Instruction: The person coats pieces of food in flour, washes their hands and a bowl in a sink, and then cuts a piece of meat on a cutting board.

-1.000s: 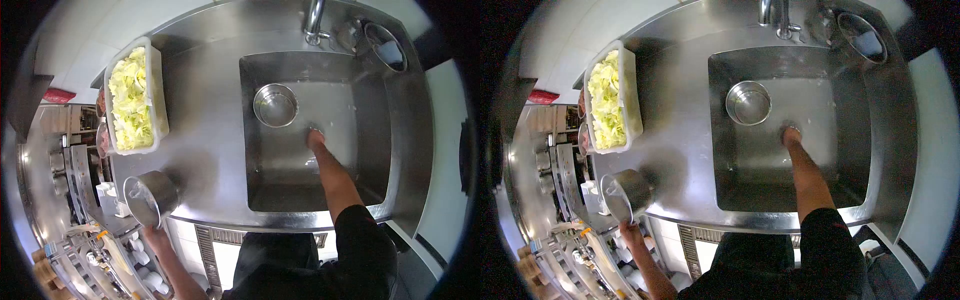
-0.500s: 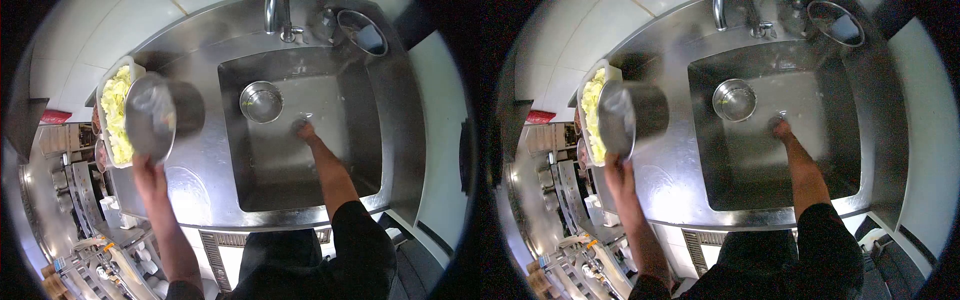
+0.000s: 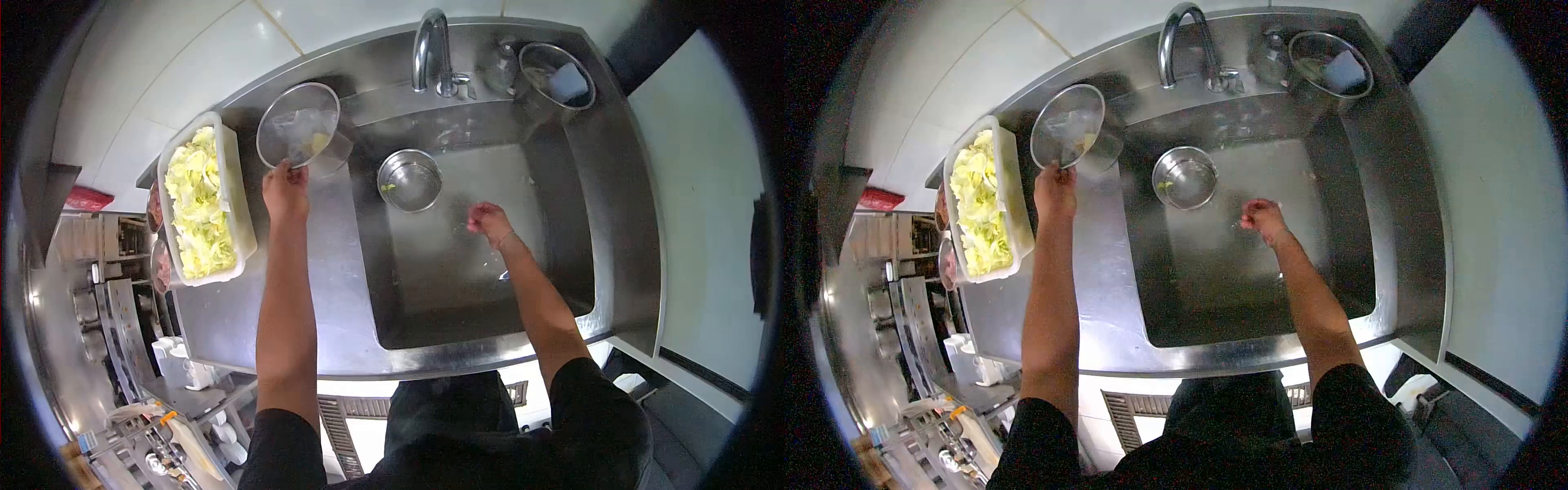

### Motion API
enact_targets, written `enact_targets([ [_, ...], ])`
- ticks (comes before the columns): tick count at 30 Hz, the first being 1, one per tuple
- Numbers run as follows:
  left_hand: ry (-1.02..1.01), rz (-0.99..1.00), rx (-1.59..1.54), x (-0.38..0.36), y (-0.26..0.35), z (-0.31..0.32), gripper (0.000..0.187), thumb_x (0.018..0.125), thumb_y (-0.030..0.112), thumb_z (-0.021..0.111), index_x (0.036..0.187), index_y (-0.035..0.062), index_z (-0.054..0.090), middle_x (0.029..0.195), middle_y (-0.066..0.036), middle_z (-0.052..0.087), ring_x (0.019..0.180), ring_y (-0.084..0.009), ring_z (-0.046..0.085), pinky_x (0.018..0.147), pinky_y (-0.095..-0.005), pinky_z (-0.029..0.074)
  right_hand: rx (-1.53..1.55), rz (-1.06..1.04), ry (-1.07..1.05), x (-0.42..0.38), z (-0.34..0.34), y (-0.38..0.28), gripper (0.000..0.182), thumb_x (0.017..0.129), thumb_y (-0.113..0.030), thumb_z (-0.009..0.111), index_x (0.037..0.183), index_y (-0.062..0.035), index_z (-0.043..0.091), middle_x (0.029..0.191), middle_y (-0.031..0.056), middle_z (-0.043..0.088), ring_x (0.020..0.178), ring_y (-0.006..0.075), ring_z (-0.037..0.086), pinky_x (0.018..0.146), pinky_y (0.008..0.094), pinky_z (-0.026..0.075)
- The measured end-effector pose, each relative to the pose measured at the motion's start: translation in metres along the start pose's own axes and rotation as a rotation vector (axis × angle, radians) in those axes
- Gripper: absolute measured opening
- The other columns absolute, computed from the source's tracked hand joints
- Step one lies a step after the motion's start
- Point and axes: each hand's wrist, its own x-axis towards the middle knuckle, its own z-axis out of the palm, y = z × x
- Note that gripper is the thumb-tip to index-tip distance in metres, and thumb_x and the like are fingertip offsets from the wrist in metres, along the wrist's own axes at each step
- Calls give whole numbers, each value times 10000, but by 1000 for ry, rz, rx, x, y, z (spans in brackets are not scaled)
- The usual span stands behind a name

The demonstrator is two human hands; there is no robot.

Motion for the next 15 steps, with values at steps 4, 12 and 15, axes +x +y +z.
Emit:
enact_targets([
  [4,74,-120,-101,-45,-7,13,129,972,142,647,1000,50,561,875,-89,612,820,-213,631,782,-366,563,-997,-225,-8,1,2,-9,265,974,-131,598,1211,-17,633,1167,167,657,1024,310,666,906,415,566],
  [12,-94,-400,305,-119,-58,108,289,958,169,638,1207,49,557,1150,-109,622,1073,-255,622,876,-394,554,-1140,-1063,522,-19,85,-180,569,931,-171,622,1451,-7,459,1474,209,471,1340,388,475,1135,454,387],
  [15,-162,-481,331,-96,-82,134,376,971,196,630,1299,48,521,1208,-128,608,1141,-295,609,913,-438,552,-1435,-1152,551,0,91,-206,680,939,-230,628,1520,-4,359,1544,179,401,1418,360,395,1174,497,323],
])
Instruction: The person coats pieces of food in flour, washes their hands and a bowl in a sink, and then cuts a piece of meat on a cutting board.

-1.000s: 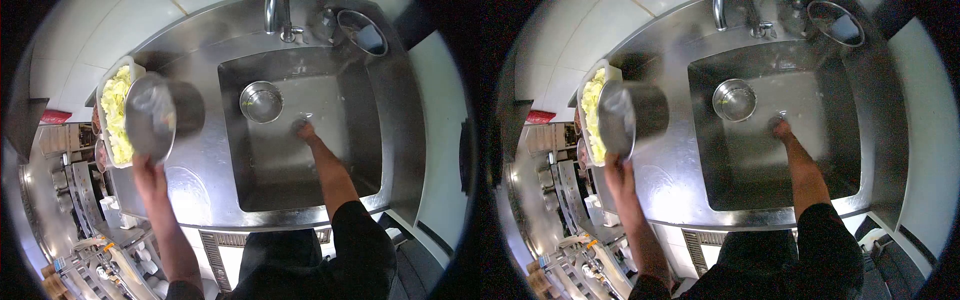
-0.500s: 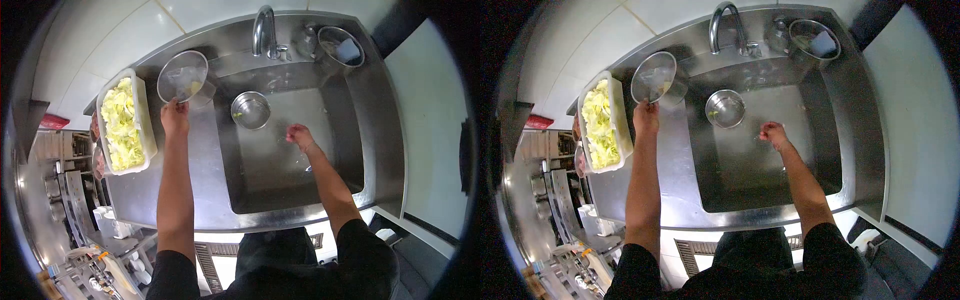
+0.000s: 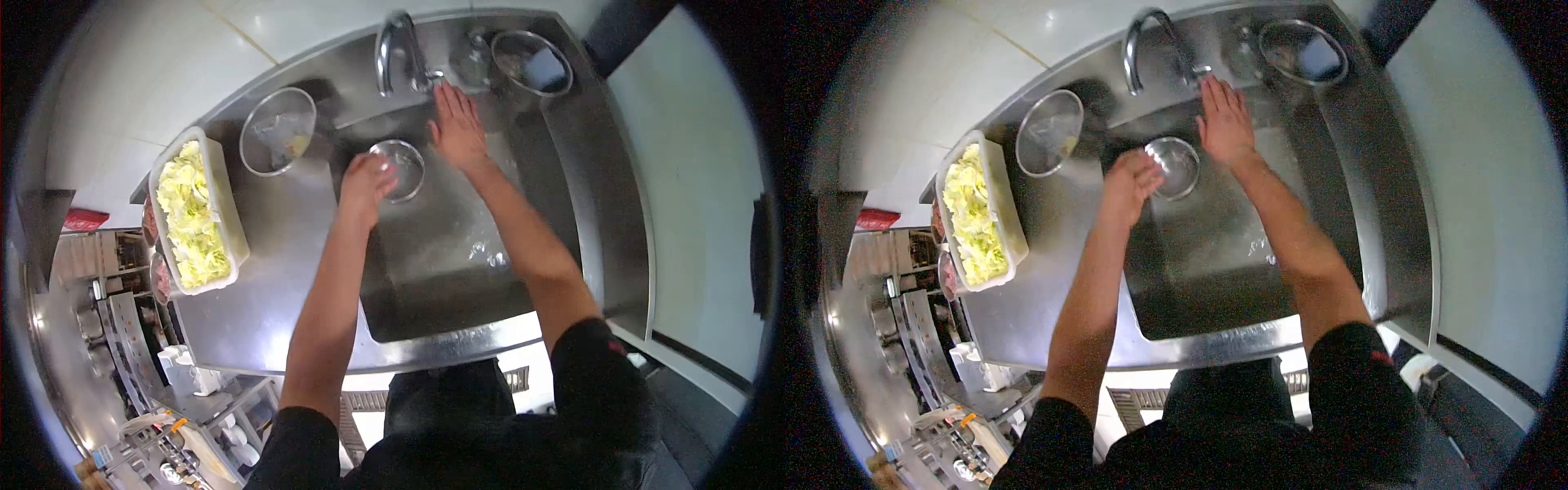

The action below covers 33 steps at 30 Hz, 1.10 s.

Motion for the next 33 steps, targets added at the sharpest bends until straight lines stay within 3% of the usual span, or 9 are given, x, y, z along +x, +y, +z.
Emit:
enact_targets([
  [8,27,-104,150,53,13,65,421,1009,340,589,1328,67,559,1336,-114,582,1196,-301,555,963,-509,488,-52,213,-255,-19,6,-16,535,932,-245,623,1413,-41,507,1488,185,474,1289,356,523,1065,526,433],
  [10,49,-53,262,66,3,68,396,1015,360,568,1292,77,589,1334,-91,588,1147,-313,572,934,-518,494,409,252,-170,-14,14,-35,416,927,-212,610,1298,-25,593,1358,199,574,1165,380,593,991,493,483],
  [14,-387,-52,-494,116,-47,26,328,1050,309,492,1302,118,576,1273,-99,603,1079,-269,629,902,-439,541,1251,858,-103,13,63,-88,240,950,-200,571,1057,-6,664,1027,221,675,1016,408,648,937,475,512],
  [16,-119,116,-450,59,-33,69,311,1049,312,491,1285,130,579,1260,-100,610,1090,-269,627,907,-438,539,1813,1036,-1,34,111,-87,262,957,-217,560,1072,-8,666,1053,217,681,1001,403,657,940,509,508],
  [22,-516,226,-442,137,-57,-10,340,1026,321,533,1304,133,590,1333,-115,592,1182,-314,592,1009,-480,477,815,257,-144,-4,26,-115,505,1045,-381,443,1438,-74,521,1497,216,471,1455,367,358,1227,485,201],
  [24,-439,543,177,133,-50,-6,347,1033,331,526,1296,115,595,1309,-118,612,1176,-313,595,1012,-470,477,935,272,-11,-4,42,-96,457,1031,-372,468,1370,-86,577,1420,216,540,1386,371,444,1174,465,297],
  [26,-77,-79,-490,36,-4,80,272,1040,288,538,1186,77,629,1113,-81,669,999,-255,636,897,-410,525,897,370,-19,5,44,-70,403,1020,-363,488,1273,-83,630,1314,217,607,1290,374,530,1092,462,388],
  [31,20,-23,-212,26,-15,52,127,998,213,632,1030,100,680,830,15,616,721,-100,584,659,-271,523,791,558,-71,19,58,-24,341,981,-315,527,941,-16,686,1003,214,696,984,387,667,831,509,513],
  [33,67,-47,-127,45,-27,8,143,987,244,656,992,105,689,791,19,600,685,-98,581,606,-255,511,667,835,-399,-3,40,-8,307,944,-286,549,931,-34,724,1009,202,702,986,393,667,842,504,525],
])
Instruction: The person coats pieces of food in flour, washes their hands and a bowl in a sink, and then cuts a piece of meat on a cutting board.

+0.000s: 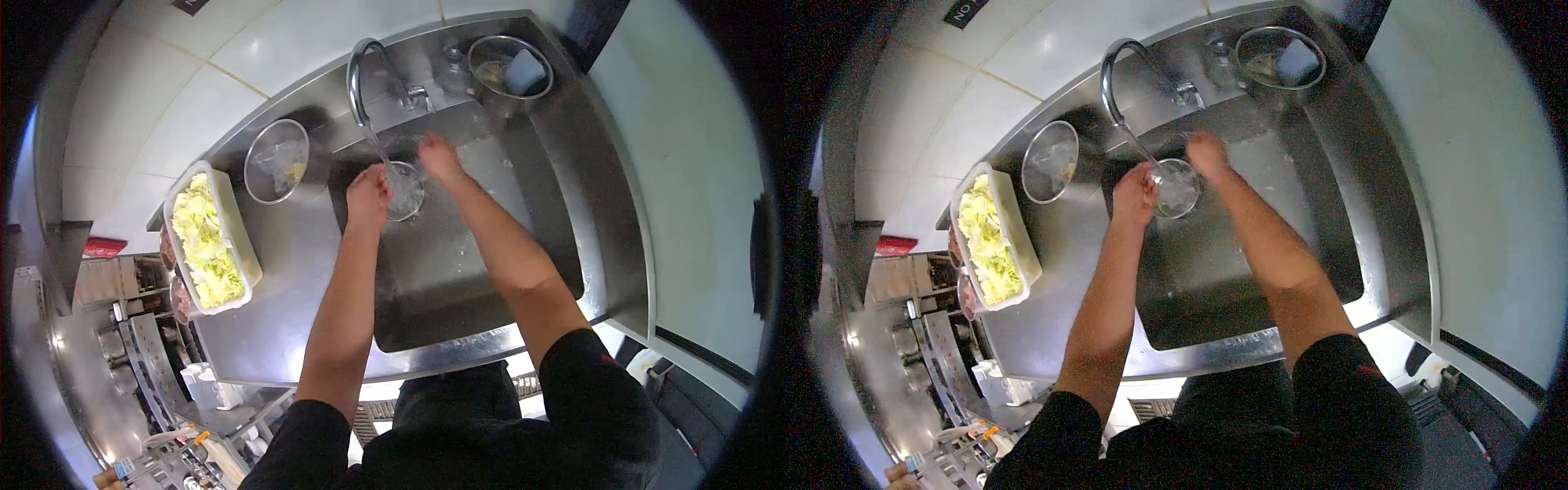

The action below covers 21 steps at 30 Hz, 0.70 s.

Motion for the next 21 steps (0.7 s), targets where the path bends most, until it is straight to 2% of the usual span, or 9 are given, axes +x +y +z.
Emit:
enact_targets([
  [1,-10,27,112,-6,-1,-8,173,964,276,689,952,104,690,771,23,588,634,-99,567,554,-260,498,-329,-198,-50,6,14,57,301,926,-280,557,944,-41,740,1026,195,708,991,392,670,848,499,532],
  [4,27,-35,516,-38,0,-6,180,946,268,717,971,92,687,777,25,591,666,-92,574,594,-265,514,-785,-93,-502,-25,39,157,340,921,-238,565,1132,-5,694,1258,228,632,1180,392,601,1016,479,471],
  [6,-72,121,682,-26,-26,-16,215,938,265,725,1040,80,684,891,2,636,760,-118,611,650,-284,531,-896,-11,-661,-34,81,226,381,920,-208,569,1221,3,669,1355,229,600,1254,388,574,1099,467,433],
  [8,-196,368,869,-13,-52,-6,256,932,264,730,1079,61,679,972,-24,663,821,-138,631,674,-305,543,-871,31,-461,-53,97,249,361,943,-227,556,1224,-45,690,1320,207,633,1226,368,609,1048,475,487],
  [12,-123,808,1237,1,-42,71,394,945,166,675,1294,16,569,1192,-124,638,911,-223,661,773,-368,568,-795,-1,-280,-56,142,322,370,943,-229,567,1252,-58,680,1300,198,646,1209,360,627,1034,484,505],
  [15,-140,430,786,44,-33,124,624,930,129,671,1472,45,372,1325,-166,556,975,-270,647,793,-378,580,-879,-99,-271,-73,119,295,386,943,-201,549,1272,-29,657,1347,197,613,1253,352,599,1039,477,499],
  [18,-157,175,555,65,-16,157,743,920,122,680,1531,64,260,1333,-165,530,1009,-276,626,779,-398,591,-670,80,-380,-64,119,309,410,965,-209,505,1319,-49,635,1450,153,543,1371,339,493,1130,488,402],
  [20,-174,77,535,80,-15,162,790,917,115,677,1553,78,210,1305,-148,532,1027,-266,612,775,-411,595,-985,-53,-501,-72,96,273,458,978,-211,474,1394,-47,570,1515,155,477,1445,331,392,1213,477,233],
  [21,-154,65,532,81,-15,164,718,923,120,666,1519,75,268,1256,-134,548,1000,-250,611,756,-398,589,-1137,-122,-562,-78,85,256,484,984,-213,459,1432,-46,538,1547,155,444,1481,326,341,1255,472,148],
])
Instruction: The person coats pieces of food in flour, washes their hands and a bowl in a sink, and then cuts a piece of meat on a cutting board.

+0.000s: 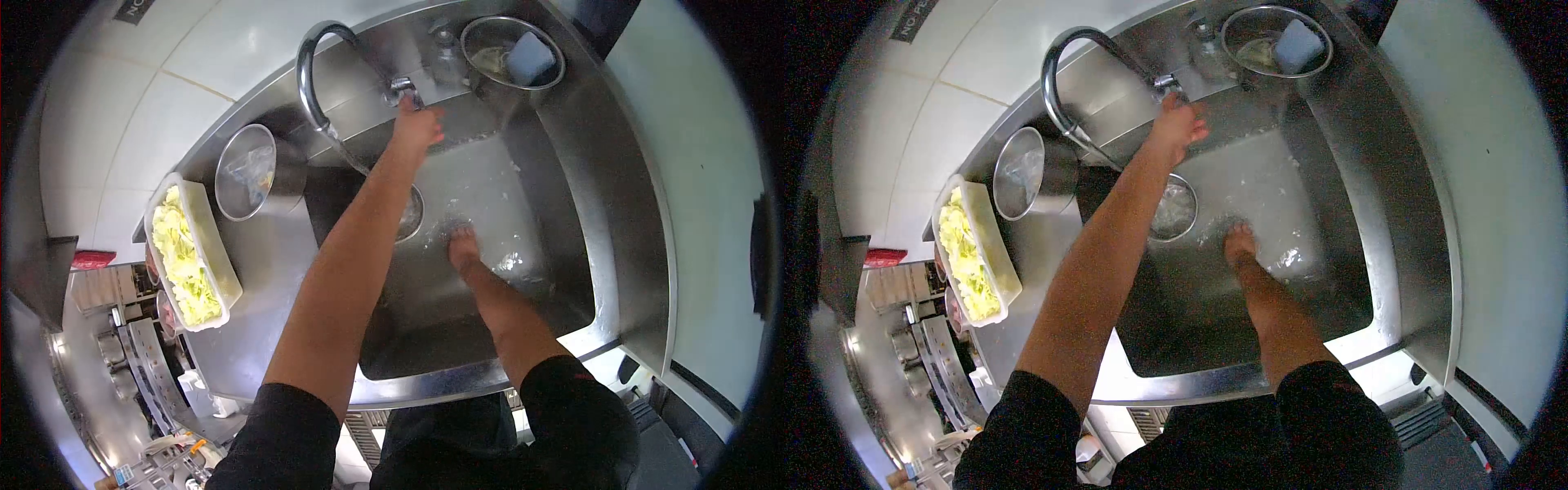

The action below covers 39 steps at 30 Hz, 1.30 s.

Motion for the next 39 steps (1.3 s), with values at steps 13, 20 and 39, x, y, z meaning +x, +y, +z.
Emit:
enact_targets([
  [13,-109,-94,-230,2,16,-19,127,978,204,537,1006,108,615,865,-28,617,720,-155,550,623,-328,489,15,39,48,8,15,-6,515,1017,-230,437,1523,-136,445,1634,102,329,1529,295,251,1273,500,99],
  [20,-92,-104,-269,-79,-15,-8,280,970,221,631,1227,112,616,1066,-57,657,790,-171,597,693,-373,538,272,27,254,38,49,4,607,952,-360,571,1500,-120,464,1569,116,407,1497,321,302,1260,496,142],
  [39,280,-197,23,-433,-109,-195,312,1010,196,608,736,98,495,606,25,432,521,-91,431,481,-285,379,584,14,405,-13,-177,-44,281,881,-239,611,1042,-38,723,1109,194,714,1005,401,678,879,466,543],
])
